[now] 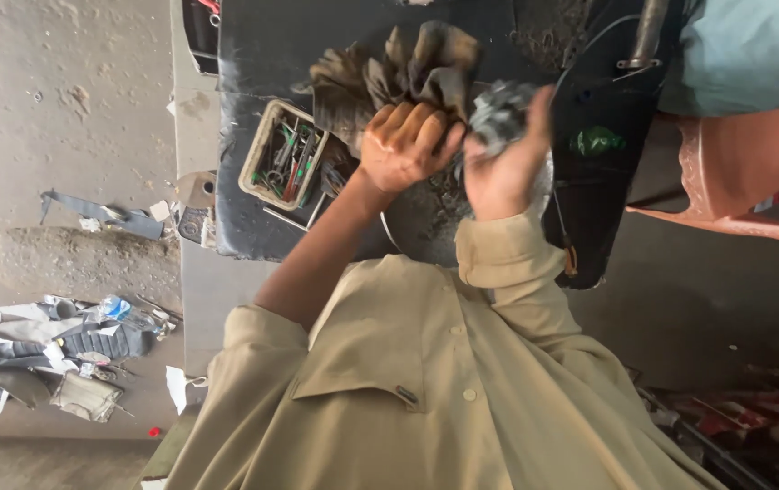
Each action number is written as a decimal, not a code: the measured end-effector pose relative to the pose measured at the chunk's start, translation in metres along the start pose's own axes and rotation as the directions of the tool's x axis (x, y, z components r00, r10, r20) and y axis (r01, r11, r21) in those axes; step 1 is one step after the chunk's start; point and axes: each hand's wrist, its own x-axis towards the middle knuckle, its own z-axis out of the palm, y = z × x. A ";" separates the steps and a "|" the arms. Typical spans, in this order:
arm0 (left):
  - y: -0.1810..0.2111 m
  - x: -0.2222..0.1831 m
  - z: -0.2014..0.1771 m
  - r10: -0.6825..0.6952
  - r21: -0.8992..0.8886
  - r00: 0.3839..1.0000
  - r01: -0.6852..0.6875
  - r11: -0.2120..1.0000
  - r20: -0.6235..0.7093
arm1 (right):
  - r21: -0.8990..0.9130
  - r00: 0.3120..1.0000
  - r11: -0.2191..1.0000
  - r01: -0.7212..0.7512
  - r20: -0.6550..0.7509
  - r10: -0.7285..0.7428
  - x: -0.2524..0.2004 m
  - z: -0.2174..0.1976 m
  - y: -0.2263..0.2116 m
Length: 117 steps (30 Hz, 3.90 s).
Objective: Cleaning and inspecting small internal components of a motorcycle carburetor.
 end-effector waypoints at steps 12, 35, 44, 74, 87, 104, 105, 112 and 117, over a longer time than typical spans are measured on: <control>0.020 0.032 -0.013 -0.570 -0.530 0.821 0.470 0.706 -0.032 | 0.160 0.951 0.986 -0.041 0.308 -0.011 -0.012 0.017 -0.029; 0.034 0.065 -0.048 -0.213 -0.299 0.974 0.181 0.937 -0.078 | 0.382 0.903 0.831 -0.405 0.308 0.298 -0.037 0.045 -0.051; 0.054 0.096 -0.030 -0.450 -0.133 0.893 0.450 0.883 0.030 | -0.280 0.989 0.949 0.143 0.071 -0.128 -0.042 0.050 -0.051; -0.007 0.059 -0.016 -0.648 -0.244 0.758 0.616 0.749 -0.076 | 0.513 0.898 0.742 -0.432 0.165 0.409 -0.023 0.017 -0.046; 0.058 0.042 -0.027 -0.411 -0.777 0.887 0.408 0.480 0.212 | 0.283 0.970 0.929 -0.240 0.102 0.220 -0.031 0.017 -0.040; 0.054 0.020 -0.012 -0.437 -0.408 0.899 0.387 0.827 -0.032 | -0.340 0.981 0.928 0.150 -0.065 -0.182 -0.014 0.036 0.009; 0.052 0.021 -0.013 -0.432 -0.409 0.901 0.379 0.830 -0.041 | -0.338 0.981 0.928 0.158 -0.057 -0.188 -0.011 0.040 0.009; 0.038 0.011 -0.009 -0.431 -0.414 0.896 0.353 0.839 -0.111 | -0.232 0.991 0.966 0.113 -0.038 -0.125 0.001 0.035 0.031; 0.021 -0.003 0.000 -0.551 -0.506 0.833 0.454 0.733 -0.051 | -0.614 0.876 0.679 0.403 0.043 -0.481 0.017 0.022 0.053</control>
